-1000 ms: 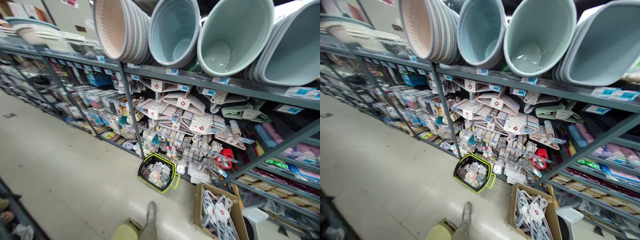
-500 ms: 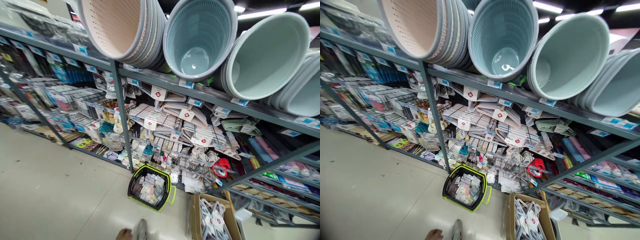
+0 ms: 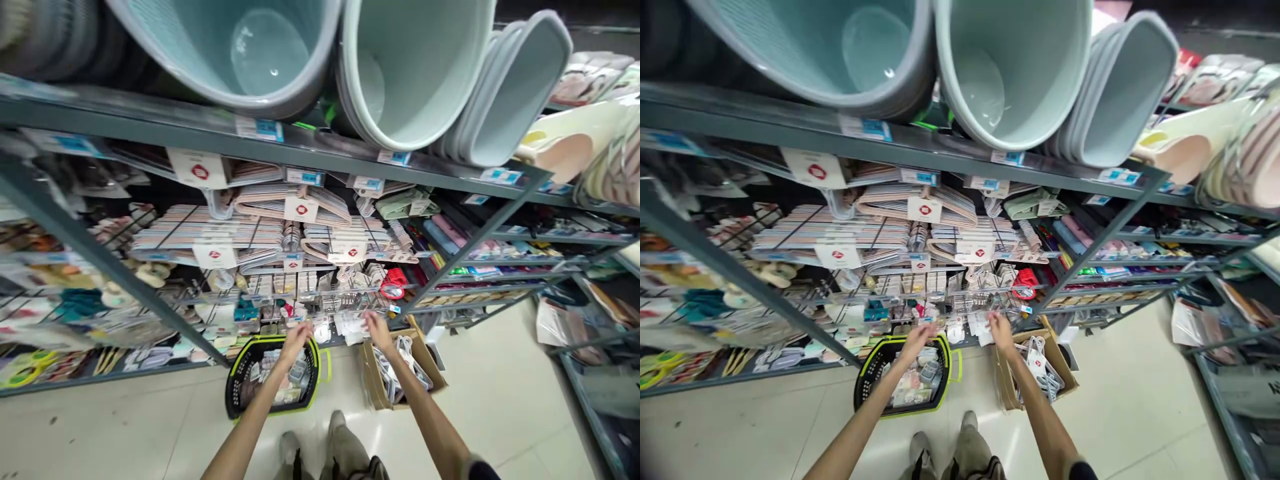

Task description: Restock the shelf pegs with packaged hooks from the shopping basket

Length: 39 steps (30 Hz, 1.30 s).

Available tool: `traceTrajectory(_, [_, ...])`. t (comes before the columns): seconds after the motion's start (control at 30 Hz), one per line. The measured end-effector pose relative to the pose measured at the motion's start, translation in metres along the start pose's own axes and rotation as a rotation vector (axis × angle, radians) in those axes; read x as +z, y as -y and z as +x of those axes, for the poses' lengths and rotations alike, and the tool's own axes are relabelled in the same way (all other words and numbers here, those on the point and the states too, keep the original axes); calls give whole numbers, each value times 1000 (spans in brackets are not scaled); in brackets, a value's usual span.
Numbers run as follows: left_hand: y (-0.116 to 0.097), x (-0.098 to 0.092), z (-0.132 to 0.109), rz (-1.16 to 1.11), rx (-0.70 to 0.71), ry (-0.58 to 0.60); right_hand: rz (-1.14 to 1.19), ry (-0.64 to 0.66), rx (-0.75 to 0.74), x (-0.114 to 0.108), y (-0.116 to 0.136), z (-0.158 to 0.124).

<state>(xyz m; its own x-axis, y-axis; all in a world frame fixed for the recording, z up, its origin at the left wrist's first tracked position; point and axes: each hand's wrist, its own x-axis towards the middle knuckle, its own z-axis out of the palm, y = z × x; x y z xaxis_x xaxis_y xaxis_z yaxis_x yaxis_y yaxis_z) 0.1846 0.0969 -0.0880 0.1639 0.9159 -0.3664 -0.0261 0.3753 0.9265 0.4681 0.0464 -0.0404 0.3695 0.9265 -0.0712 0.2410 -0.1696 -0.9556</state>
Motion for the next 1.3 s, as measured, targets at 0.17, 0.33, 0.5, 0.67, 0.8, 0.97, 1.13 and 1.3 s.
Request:
traceTrajectory(0.17, [-88,126,109,-4,148,94,150,-242,-46,-33,33,136])
traceTrajectory(0.33, [-130,223,156,-6,264,44,299,-277,-77,-49,35,193])
traceTrajectory(0.5, [-146,259,167,-49,324,129,403,-274,-76,-70,32,205])
traceTrajectory(0.67, [-146,266,158,-58,338,92,499,-159,-82,-83,35,209])
traceTrajectory(0.8, [-145,263,149,-62,304,88,575,-102,-115,-80,35,202])
traceTrajectory(0.97, [-143,258,144,-69,283,100,603,-125,-133,-79,34,199])
traceTrajectory(1.13, [-107,248,141,28,268,145,578,-141,-90,-68,6,200])
traceTrajectory(1.3, [1,168,104,759,29,283,305,21,259,-36,-93,128])
